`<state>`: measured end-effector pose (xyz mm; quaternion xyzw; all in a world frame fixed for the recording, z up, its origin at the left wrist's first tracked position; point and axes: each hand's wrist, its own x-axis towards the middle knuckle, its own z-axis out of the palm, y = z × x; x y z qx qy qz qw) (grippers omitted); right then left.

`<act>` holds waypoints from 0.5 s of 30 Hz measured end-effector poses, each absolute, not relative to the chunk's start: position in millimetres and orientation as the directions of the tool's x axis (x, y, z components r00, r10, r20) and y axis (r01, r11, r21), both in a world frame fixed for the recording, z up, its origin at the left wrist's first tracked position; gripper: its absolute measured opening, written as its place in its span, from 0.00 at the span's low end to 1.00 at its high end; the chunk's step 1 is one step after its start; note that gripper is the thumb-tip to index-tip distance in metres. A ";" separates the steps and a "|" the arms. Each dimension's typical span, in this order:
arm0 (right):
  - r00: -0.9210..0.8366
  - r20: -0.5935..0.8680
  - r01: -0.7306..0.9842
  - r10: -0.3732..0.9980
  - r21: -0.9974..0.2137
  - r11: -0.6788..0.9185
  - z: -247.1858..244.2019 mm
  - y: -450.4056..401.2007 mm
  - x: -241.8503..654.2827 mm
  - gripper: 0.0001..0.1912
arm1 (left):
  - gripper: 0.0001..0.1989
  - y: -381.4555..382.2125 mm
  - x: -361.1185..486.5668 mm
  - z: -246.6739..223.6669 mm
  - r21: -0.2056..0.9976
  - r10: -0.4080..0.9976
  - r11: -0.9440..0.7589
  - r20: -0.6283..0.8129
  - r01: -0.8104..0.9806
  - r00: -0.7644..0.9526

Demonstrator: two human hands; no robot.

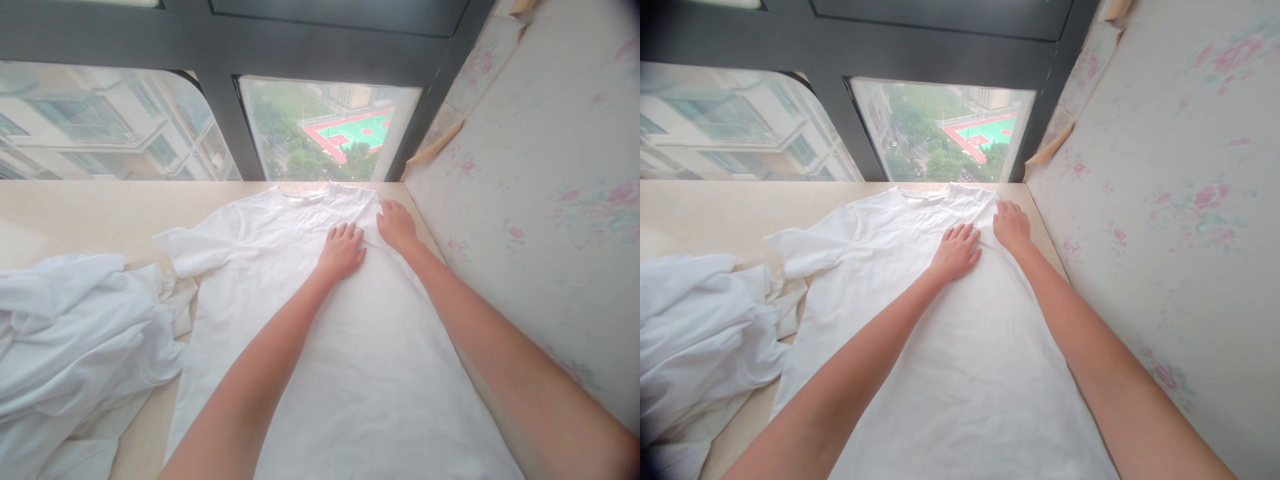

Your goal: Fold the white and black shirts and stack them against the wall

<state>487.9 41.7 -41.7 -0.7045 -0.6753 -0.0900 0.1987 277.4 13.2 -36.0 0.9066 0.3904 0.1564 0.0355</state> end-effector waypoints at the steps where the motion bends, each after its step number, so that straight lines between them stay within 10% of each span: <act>1: 0.078 0.355 0.991 0.932 -0.125 -0.036 -41.3 45.7 485.3 0.22 | 0.23 13.3 277.3 -37.4 0.193 0.721 -0.690 0.257 0.697 0.643; 15: 0.270 0.258 0.960 0.928 0.004 -0.280 -47.6 42.7 533.7 0.20 | 0.22 10.8 277.3 -37.9 0.262 0.753 -0.657 0.279 0.707 0.597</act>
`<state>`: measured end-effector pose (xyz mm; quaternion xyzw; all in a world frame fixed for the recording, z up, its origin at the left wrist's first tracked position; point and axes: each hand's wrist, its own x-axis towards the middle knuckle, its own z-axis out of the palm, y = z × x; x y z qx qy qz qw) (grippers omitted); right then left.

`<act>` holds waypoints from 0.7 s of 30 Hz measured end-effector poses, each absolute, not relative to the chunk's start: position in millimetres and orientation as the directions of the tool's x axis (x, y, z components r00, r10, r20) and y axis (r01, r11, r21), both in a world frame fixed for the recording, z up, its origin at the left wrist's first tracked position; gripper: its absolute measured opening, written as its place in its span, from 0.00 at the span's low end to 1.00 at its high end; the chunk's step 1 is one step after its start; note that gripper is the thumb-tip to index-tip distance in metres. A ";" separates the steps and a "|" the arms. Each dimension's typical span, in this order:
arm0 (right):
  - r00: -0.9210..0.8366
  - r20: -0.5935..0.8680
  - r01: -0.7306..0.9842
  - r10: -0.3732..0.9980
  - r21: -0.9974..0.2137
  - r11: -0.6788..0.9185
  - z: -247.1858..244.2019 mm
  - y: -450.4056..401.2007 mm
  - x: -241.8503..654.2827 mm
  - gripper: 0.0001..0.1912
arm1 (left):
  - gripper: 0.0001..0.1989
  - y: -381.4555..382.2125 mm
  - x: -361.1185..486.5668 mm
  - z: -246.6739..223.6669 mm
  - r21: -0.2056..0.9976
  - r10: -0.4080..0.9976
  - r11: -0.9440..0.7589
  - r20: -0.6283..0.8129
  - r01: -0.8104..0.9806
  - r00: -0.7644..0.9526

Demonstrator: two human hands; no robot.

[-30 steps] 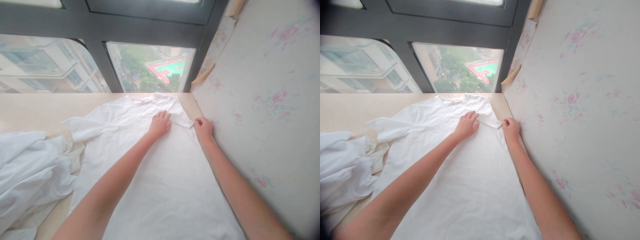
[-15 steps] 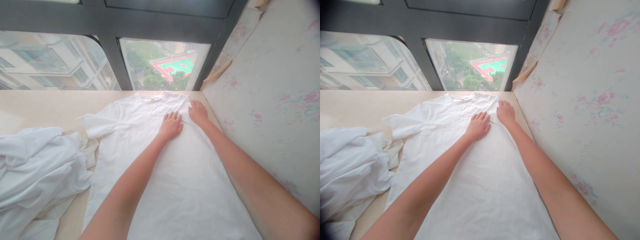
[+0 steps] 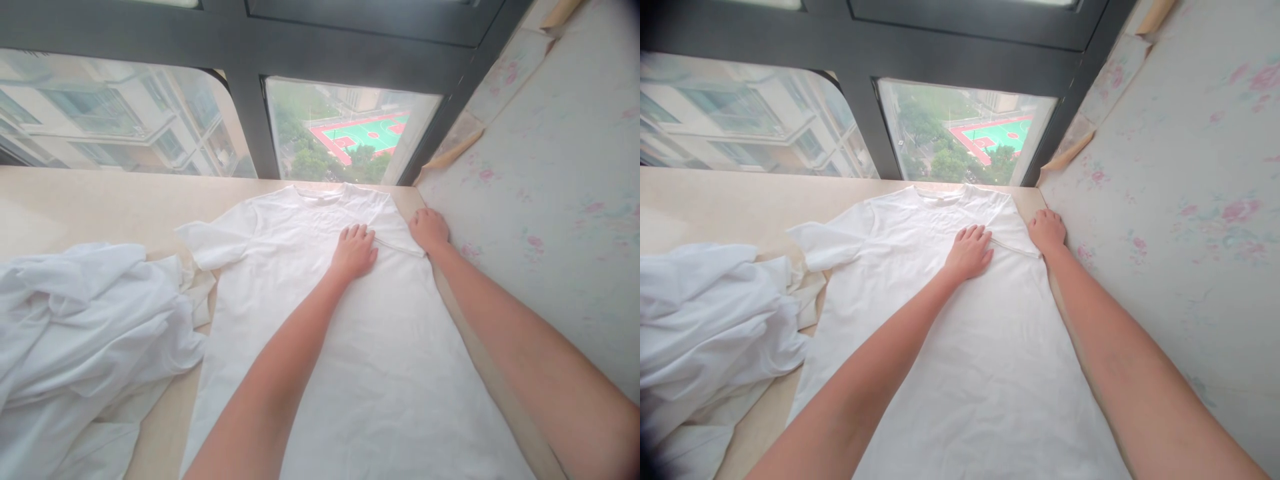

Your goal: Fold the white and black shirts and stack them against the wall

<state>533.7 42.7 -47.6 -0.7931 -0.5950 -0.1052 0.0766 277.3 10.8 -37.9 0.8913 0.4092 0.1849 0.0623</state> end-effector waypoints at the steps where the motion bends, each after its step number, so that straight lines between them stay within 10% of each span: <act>1: 0.253 0.274 0.964 0.928 0.008 -0.266 -47.7 40.6 536.0 0.19 | 0.22 11.1 277.0 -37.4 0.267 0.756 -0.654 0.279 0.708 0.592; 11: 0.415 0.124 0.874 0.902 -0.332 -0.356 -26.7 30.4 551.3 0.17 | 0.14 -35.3 288.6 -6.1 0.298 0.765 -0.644 0.255 0.705 0.591; 21: 0.242 -0.058 0.936 0.969 -0.250 -0.248 -19.5 25.0 536.9 0.15 | 0.10 -325.6 375.2 -28.6 0.283 0.332 -0.932 0.415 0.226 0.847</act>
